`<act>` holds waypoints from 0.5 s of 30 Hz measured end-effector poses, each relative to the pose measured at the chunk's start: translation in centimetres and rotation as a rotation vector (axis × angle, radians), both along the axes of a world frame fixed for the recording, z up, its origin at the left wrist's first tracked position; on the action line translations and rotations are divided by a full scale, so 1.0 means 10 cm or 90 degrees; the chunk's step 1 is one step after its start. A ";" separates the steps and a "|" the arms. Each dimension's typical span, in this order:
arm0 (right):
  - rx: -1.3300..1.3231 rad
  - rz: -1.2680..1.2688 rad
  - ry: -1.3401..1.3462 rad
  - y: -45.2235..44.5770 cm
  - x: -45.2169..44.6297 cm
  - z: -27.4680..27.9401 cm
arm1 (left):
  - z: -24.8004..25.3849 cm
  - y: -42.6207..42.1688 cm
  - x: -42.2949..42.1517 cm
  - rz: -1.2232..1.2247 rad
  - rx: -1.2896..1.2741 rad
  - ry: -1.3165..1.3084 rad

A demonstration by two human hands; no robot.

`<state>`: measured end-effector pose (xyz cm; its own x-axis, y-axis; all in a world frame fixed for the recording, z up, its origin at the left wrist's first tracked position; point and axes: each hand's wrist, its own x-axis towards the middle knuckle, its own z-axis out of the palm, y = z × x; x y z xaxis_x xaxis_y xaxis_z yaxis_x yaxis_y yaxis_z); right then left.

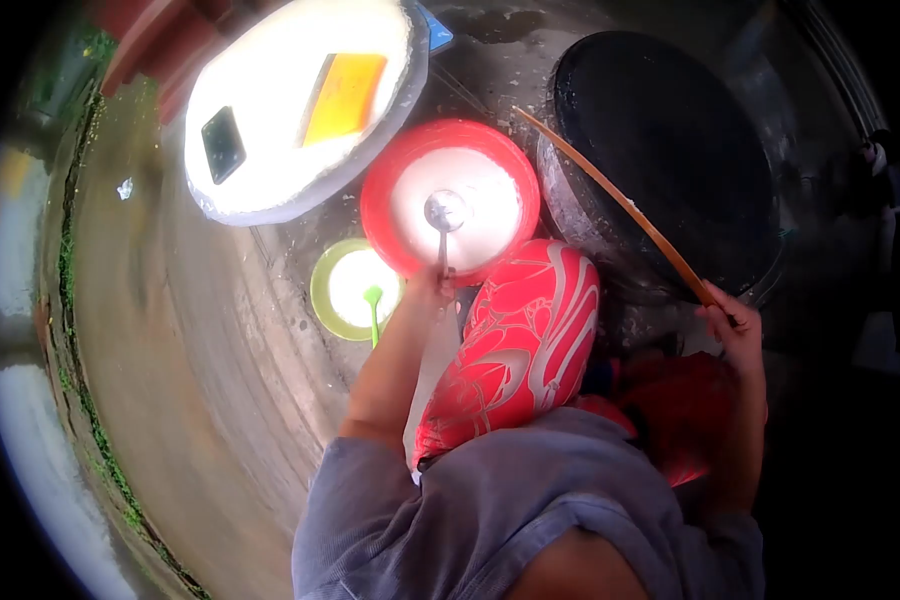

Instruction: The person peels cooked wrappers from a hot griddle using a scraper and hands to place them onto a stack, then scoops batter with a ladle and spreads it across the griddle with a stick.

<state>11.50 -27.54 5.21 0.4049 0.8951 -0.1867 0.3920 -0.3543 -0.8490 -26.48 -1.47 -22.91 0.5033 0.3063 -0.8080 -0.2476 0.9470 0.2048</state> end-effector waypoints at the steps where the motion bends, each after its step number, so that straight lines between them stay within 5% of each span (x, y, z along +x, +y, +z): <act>1: -0.014 -0.016 -0.016 -0.10 0.06 -0.07 | 0.24 -0.09 -0.04 -0.066 0.107 0.179; 3: 0.010 -0.030 -0.001 -0.23 0.12 -0.15 | 0.54 -0.01 -0.14 -0.131 0.239 0.348; 8: 0.062 -0.071 0.015 -0.23 0.14 -0.27 | 0.13 0.61 0.32 -0.279 0.364 0.442; 10: 0.065 -0.064 0.005 -0.21 0.14 -0.28 | 0.31 0.21 0.45 -0.287 0.447 0.424; 11: 0.073 -0.052 -0.006 -0.17 0.16 -0.29 | 0.39 0.09 0.29 -0.537 0.570 0.545; 14: 0.067 -0.041 -0.027 -0.13 0.17 -0.31 | 0.94 0.15 -0.29 -0.899 0.779 0.672; 15: 0.055 -0.030 -0.045 -0.13 0.17 -0.32 | 0.73 0.36 -0.47 -1.007 0.800 0.757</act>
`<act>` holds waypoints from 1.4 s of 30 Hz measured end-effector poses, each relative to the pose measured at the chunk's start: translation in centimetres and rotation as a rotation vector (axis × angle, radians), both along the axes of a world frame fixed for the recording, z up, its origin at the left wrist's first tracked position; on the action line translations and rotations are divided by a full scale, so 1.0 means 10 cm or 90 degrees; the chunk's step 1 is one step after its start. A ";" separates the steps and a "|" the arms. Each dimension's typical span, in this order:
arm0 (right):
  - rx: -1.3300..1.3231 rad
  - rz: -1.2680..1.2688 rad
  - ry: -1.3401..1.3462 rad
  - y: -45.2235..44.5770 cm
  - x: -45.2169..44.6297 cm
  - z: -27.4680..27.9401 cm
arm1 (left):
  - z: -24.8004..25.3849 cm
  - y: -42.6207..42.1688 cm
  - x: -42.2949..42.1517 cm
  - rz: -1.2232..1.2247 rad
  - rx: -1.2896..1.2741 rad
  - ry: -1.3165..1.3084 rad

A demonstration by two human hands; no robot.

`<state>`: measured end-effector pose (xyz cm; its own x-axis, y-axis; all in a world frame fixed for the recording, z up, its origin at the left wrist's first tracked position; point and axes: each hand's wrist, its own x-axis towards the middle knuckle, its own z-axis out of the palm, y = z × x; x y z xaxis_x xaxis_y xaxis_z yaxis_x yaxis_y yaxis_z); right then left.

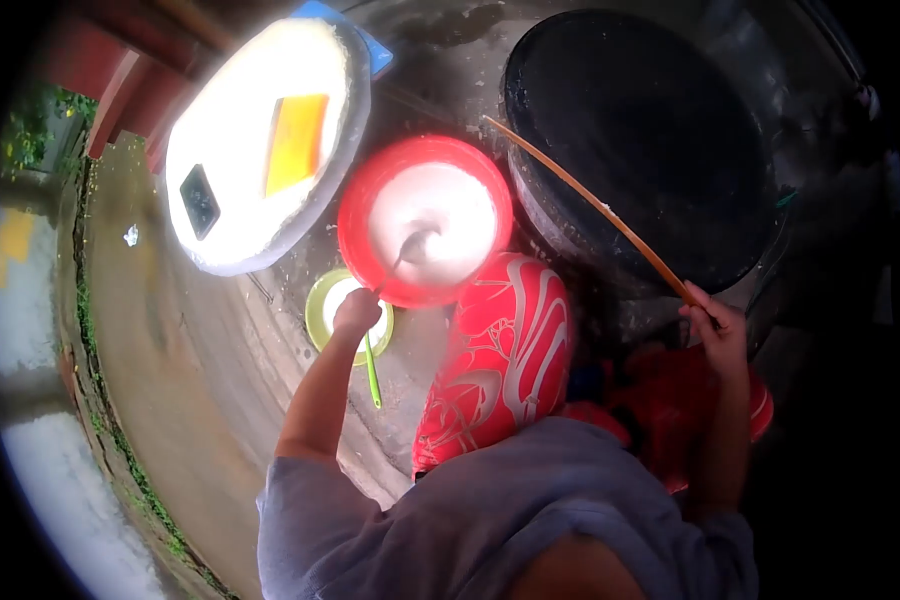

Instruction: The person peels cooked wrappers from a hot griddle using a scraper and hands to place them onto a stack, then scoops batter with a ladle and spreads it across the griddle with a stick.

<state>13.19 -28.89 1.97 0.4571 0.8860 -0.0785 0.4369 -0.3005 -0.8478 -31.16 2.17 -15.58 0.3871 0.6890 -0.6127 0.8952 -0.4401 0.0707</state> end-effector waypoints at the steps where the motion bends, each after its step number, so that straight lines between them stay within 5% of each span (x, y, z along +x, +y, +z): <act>1: -0.008 -0.001 0.006 -0.01 -0.01 -0.03 | 0.20 0.12 0.17 0.141 0.026 0.032; 4: -0.005 -0.004 0.017 0.05 0.00 -0.05 | -0.03 0.33 0.69 0.308 0.127 -0.123; 6: -0.010 0.011 -0.004 0.06 0.01 -0.03 | -0.47 0.11 0.84 0.110 0.073 -0.158; 10: -0.024 -0.001 0.000 0.09 0.00 -0.01 | 0.33 -0.27 0.35 0.162 -0.006 -0.162; 12: -0.042 -0.011 0.001 0.06 -0.03 -0.03 | 0.65 -0.01 0.43 0.171 0.046 -0.035; 17: -0.063 0.005 -0.009 0.07 -0.03 0.04 | -0.27 -0.24 0.77 0.203 0.112 -0.174; 21: -0.045 0.020 -0.005 0.09 -0.04 0.03 | 0.49 -0.22 0.58 0.131 0.072 -0.152; 23: -0.043 0.010 0.009 0.06 -0.05 -0.02 | 0.71 -0.26 0.52 0.241 0.106 -0.154; 26: -0.036 0.002 0.016 0.03 -0.04 -0.08 | 0.23 -0.57 0.44 0.245 0.142 -0.262; 30: -0.060 0.015 -0.002 0.07 -0.07 0.00 | 0.39 -0.39 0.47 0.103 0.093 -0.115; 32: -0.066 0.014 -0.001 0.04 -0.08 0.01 | 0.58 -0.29 0.56 0.253 0.069 -0.134; 34: -0.056 0.012 0.000 0.06 -0.09 -0.03 | -0.06 -0.41 0.46 0.220 0.174 -0.196; 35: -0.050 0.009 -0.003 0.05 -0.08 -0.05 | -0.26 -0.40 0.46 0.188 0.063 -0.096; 40: -0.043 0.013 0.011 0.01 -0.05 -0.10 | 0.68 -0.43 0.44 0.260 0.038 -0.208; 42: -0.022 0.009 0.028 0.00 -0.05 -0.12 | 0.18 -0.51 0.31 0.292 0.082 -0.156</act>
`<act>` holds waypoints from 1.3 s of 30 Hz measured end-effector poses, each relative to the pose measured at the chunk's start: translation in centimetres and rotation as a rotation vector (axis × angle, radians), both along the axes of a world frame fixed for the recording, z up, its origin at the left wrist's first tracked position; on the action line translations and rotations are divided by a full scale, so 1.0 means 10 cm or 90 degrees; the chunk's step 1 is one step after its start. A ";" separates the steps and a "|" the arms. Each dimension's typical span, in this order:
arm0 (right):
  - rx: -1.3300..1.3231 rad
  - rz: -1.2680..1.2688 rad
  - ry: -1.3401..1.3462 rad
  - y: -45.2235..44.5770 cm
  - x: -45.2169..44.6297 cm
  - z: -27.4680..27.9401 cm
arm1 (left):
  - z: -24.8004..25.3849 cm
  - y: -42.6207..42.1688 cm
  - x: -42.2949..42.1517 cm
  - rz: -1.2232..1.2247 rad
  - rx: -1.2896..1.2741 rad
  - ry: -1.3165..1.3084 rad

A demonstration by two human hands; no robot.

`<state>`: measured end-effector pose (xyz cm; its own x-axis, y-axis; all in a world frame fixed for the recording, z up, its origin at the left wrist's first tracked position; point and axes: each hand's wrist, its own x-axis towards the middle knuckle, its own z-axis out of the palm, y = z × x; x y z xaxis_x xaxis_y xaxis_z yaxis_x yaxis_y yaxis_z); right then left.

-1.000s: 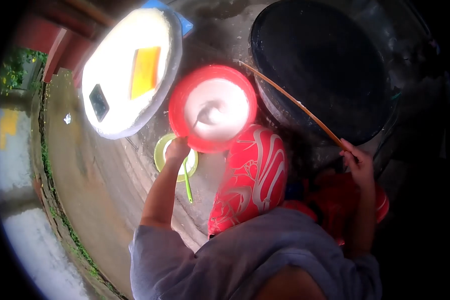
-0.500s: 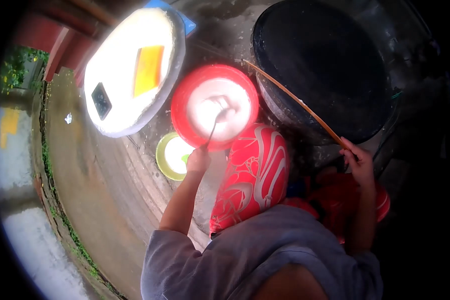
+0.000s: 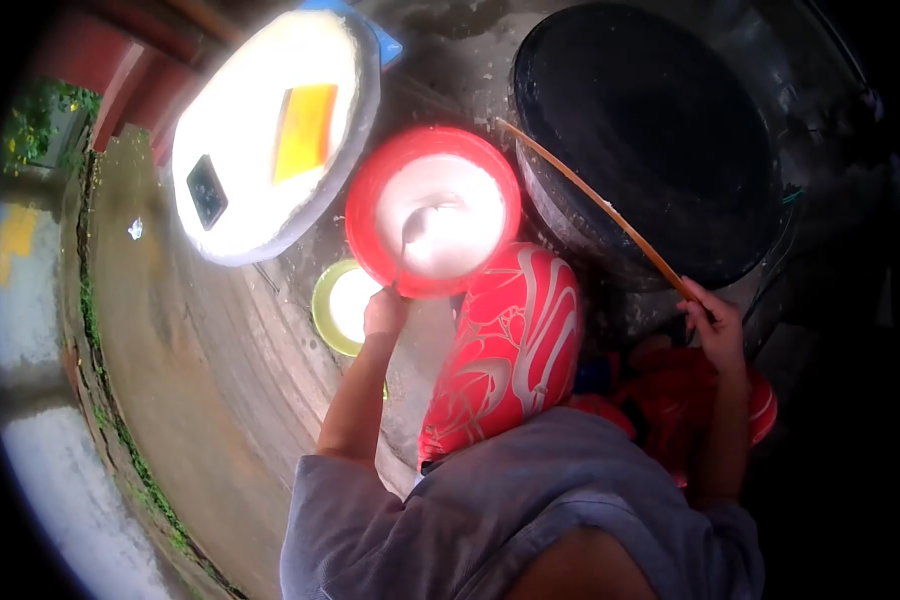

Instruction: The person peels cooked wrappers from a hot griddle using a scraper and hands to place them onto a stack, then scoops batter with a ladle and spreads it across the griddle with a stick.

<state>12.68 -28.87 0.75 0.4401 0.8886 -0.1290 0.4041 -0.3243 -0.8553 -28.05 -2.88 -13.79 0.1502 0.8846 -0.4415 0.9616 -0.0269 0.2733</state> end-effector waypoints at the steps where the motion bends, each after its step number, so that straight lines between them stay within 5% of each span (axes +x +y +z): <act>1: 0.003 -0.001 -0.001 -0.01 0.00 -0.01 | -0.24 -0.06 -0.02 -0.107 0.025 -0.017; 4: -0.034 -0.007 -0.010 -0.02 0.02 -0.02 | -0.14 0.18 0.19 -0.093 -0.052 -0.134; 8: -0.004 0.003 0.005 0.04 -0.01 0.04 | 0.02 0.38 0.53 0.051 0.108 -0.112; 11: -0.015 -0.003 0.007 0.02 -0.01 0.02 | -0.35 0.13 0.34 -0.107 0.012 -0.035; 14: -0.035 -0.009 0.021 0.02 0.00 0.03 | 0.26 0.12 0.02 -0.192 0.034 -0.132; 17: -0.023 0.006 0.036 0.00 0.02 0.00 | 0.31 0.33 -0.14 0.009 0.039 0.058; 20: -0.039 -0.018 0.030 -0.04 0.03 -0.01 | -0.13 0.34 0.00 -0.012 -0.005 0.108; 24: -0.004 -0.017 0.013 -0.06 0.02 -0.01 | -0.76 0.10 0.27 -0.092 0.040 -0.050; 25: 0.012 -0.018 0.013 -0.06 0.02 -0.02 | -1.06 0.11 0.23 -0.027 -0.125 -0.210; 27: 0.004 -0.027 0.019 -0.05 0.01 -0.02 | -0.85 0.11 0.34 0.039 -0.287 -0.372; 29: -0.004 -0.032 0.019 -0.05 0.02 -0.02 | 0.24 0.05 0.65 0.563 -0.711 -0.642; 32: 0.020 -0.026 0.035 -0.05 0.02 -0.05 | -0.01 0.08 0.21 0.526 -0.792 -0.760; 36: 0.028 -0.034 0.058 -0.10 0.03 -0.09 | 0.34 -0.04 -0.13 0.612 -0.826 -0.872; 39: 0.033 -0.042 0.075 -0.11 0.02 -0.08 | 0.64 -0.11 -0.32 0.533 -0.853 -0.938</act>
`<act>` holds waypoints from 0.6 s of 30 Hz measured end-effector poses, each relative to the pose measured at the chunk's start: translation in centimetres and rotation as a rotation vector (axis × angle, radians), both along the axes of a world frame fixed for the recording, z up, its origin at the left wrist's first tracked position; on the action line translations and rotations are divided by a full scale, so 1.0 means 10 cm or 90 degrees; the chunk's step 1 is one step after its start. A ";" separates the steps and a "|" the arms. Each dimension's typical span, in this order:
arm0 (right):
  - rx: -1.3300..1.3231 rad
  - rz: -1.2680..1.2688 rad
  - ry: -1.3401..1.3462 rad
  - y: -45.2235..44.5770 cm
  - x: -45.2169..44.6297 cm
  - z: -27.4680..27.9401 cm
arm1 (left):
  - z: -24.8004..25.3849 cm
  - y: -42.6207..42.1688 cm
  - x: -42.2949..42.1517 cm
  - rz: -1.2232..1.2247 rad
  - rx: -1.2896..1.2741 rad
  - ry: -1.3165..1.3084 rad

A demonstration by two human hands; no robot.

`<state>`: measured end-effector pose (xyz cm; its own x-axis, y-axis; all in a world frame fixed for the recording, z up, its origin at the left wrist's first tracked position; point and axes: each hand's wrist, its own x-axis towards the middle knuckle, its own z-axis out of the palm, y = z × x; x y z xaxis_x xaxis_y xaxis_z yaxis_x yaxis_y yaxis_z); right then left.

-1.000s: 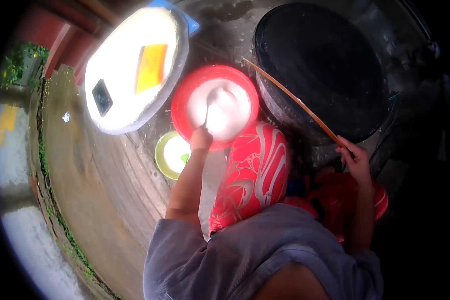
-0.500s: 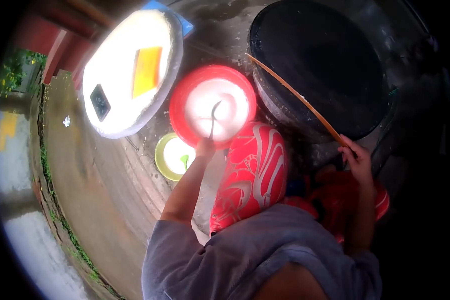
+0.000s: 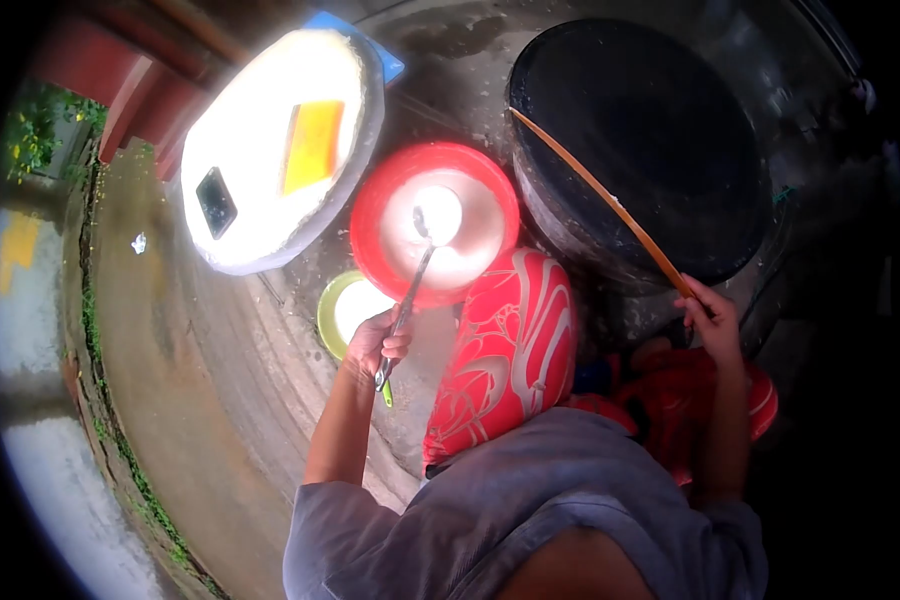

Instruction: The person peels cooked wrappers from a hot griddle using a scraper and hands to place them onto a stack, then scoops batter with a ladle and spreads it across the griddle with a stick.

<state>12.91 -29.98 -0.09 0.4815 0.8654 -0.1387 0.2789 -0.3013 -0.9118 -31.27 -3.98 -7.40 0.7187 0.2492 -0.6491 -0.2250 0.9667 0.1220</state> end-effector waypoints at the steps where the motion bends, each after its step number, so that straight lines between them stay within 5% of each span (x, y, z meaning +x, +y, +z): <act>1: -0.004 -0.007 0.010 -0.01 0.00 0.00 | 0.12 -0.03 -0.04 -0.002 0.019 -0.029; 9: 0.057 -0.051 0.130 -0.16 0.08 -0.18 | 1.08 -0.15 -0.04 -0.010 0.319 0.189; 18: -0.055 -0.035 0.226 -0.26 0.01 -0.04 | 1.73 -0.07 0.27 0.054 0.474 0.186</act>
